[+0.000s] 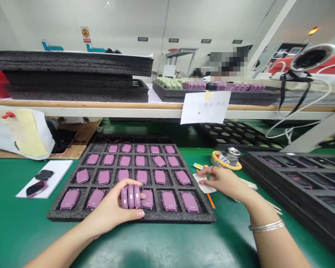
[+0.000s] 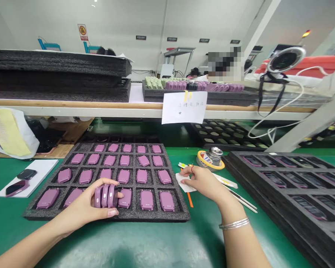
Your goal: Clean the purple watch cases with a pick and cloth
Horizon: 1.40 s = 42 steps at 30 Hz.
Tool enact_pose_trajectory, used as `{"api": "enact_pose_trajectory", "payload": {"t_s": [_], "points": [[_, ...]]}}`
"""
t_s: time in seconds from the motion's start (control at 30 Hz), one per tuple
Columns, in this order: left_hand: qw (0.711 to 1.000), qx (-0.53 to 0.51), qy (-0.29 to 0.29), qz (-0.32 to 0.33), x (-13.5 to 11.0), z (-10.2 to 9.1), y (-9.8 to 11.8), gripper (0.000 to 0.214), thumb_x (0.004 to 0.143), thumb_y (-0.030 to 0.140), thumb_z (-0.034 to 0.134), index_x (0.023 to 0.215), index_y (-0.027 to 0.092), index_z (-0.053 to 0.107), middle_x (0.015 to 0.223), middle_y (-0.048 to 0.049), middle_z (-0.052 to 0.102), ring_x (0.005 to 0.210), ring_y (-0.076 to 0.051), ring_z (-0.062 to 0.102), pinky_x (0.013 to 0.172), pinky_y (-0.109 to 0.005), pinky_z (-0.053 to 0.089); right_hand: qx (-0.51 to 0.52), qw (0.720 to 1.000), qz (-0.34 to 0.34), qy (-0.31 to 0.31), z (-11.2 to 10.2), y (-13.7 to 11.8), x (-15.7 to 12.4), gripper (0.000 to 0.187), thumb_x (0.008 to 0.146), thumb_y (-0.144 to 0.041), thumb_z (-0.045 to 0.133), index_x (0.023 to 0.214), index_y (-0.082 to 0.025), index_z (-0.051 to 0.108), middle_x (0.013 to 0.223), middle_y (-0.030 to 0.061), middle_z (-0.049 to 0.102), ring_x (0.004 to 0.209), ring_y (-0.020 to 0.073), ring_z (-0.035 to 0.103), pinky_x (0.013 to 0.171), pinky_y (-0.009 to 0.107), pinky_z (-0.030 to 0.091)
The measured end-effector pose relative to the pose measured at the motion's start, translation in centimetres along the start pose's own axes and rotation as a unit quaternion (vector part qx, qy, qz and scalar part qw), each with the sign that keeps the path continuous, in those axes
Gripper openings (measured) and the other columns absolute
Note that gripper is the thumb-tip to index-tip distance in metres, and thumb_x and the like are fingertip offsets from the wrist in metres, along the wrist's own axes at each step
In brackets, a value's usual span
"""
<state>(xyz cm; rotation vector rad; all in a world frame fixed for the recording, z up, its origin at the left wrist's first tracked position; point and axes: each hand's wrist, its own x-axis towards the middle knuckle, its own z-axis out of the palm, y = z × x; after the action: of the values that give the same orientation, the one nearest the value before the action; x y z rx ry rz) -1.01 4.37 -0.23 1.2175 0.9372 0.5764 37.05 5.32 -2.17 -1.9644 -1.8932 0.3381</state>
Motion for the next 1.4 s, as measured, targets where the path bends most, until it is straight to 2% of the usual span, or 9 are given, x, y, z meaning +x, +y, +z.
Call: {"api": "enact_pose_trajectory", "payload": {"t_s": [0.23,0.37,0.5,0.6,0.7,0.83,1.07,1.23,1.4], "points": [[0.993,0.111,0.027,0.037,-0.4,0.6,0.5,0.053,0.069,0.021,0.084,0.115,0.025,0.059,0.135,-0.0062,0.065,0.113,-0.027,0.066,0.096,-0.042,0.051,0.008,1.0,-0.03,-0.001,1.3,0.3,0.9,0.012,0.069,-0.032,0.065,0.068,-0.025,0.074,0.069,0.0036,0.077,0.054,0.024,0.069,0.053,0.033,0.051],[0.991,0.108,0.037,0.065,-0.6,0.7,0.5,0.053,0.065,0.021,0.087,0.111,0.024,0.062,0.13,-0.006,0.067,0.123,-0.03,0.061,0.101,-0.044,0.049,0.013,0.997,-0.039,0.067,1.4,-0.8,0.9,0.024,0.074,-0.043,0.062,0.077,-0.022,0.074,0.076,0.0108,0.077,0.065,0.0316,0.071,0.062,0.043,0.055],[0.995,0.057,0.026,0.076,-0.3,1.1,0.1,0.052,0.064,0.021,0.088,0.108,0.022,0.06,0.125,-0.0069,0.068,0.106,-0.026,0.068,0.095,-0.042,0.051,0.071,0.986,-0.1,0.113,2.4,-6.1,-1.2,0.045,0.087,-0.061,0.059,0.111,-0.024,0.07,0.111,0.0112,0.076,0.1,0.0308,0.073,0.09,0.045,0.057],[0.998,0.006,0.003,0.061,-0.3,1.7,-0.2,0.056,0.061,0.022,0.09,0.109,0.02,0.061,0.116,-0.0069,0.069,0.092,-0.023,0.07,0.088,-0.04,0.053,0.175,0.948,-0.264,0.019,4.3,-11.4,-3.7,0.085,0.068,-0.067,0.08,0.139,-0.028,0.053,0.135,0.0116,0.066,0.123,0.0334,0.064,0.103,0.048,0.054],[0.998,-0.011,-0.026,0.051,-0.3,2.4,-0.2,0.053,0.058,0.02,0.091,0.103,0.018,0.063,0.096,-0.0021,0.069,0.089,-0.022,0.067,0.083,-0.036,0.052,0.206,0.926,-0.316,-0.02,6.6,-14.7,-5.5,0.106,0.067,-0.048,0.089,0.155,-0.033,0.031,0.148,0.0125,0.057,0.132,0.033,0.057,0.109,0.051,0.051],[0.995,-0.048,-0.075,0.036,-0.2,3.2,-0.1,0.062,0.055,0.017,0.092,0.109,0.017,0.062,0.1,-0.0028,0.07,0.097,-0.023,0.065,0.085,-0.034,0.052,0.262,0.912,-0.314,-0.025,8.6,-15.6,-6.2,0.102,0.076,-0.012,0.08,0.157,-0.036,0.022,0.146,0.0109,0.058,0.13,0.028,0.06,0.109,0.047,0.052],[0.997,-0.044,-0.027,0.058,-0.6,3.6,-0.3,0.063,0.082,0.056,0.074,0.127,0.017,0.054,0.125,-0.0124,0.064,0.122,-0.029,0.056,0.111,-0.045,0.038,0.26,0.902,-0.342,0.05,9.3,-16.2,-6.7,0.087,0.088,-0.011,0.065,0.158,-0.034,0.021,0.153,0.0093,0.051,0.139,0.0255,0.052,0.118,0.052,0.041],[0.996,-0.085,-0.008,0.023,-1.0,4.1,0.1,0.075,0.078,0.07,0.068,0.128,0.017,0.051,0.096,-0.0056,0.067,0.082,-0.019,0.065,0.086,-0.037,0.054,0.256,0.916,-0.303,0.055,9.2,-16.5,-6.9,0.094,0.084,-0.01,0.065,0.16,-0.03,0.014,0.148,0.0099,0.057,0.138,0.0267,0.053,0.12,0.055,0.036],[0.99,-0.123,-0.012,-0.067,-0.9,3.9,0.5,0.081,0.075,0.08,0.061,0.129,0.019,0.054,0.086,-0.0026,0.069,0.072,-0.016,0.065,0.078,-0.035,0.056,0.334,0.902,-0.275,-0.007,9.4,-16.8,-7.3,0.094,0.081,-0.001,0.06,0.159,-0.035,0.02,0.15,0.0069,0.055,0.132,0.0237,0.059,0.11,0.042,0.051]]}}
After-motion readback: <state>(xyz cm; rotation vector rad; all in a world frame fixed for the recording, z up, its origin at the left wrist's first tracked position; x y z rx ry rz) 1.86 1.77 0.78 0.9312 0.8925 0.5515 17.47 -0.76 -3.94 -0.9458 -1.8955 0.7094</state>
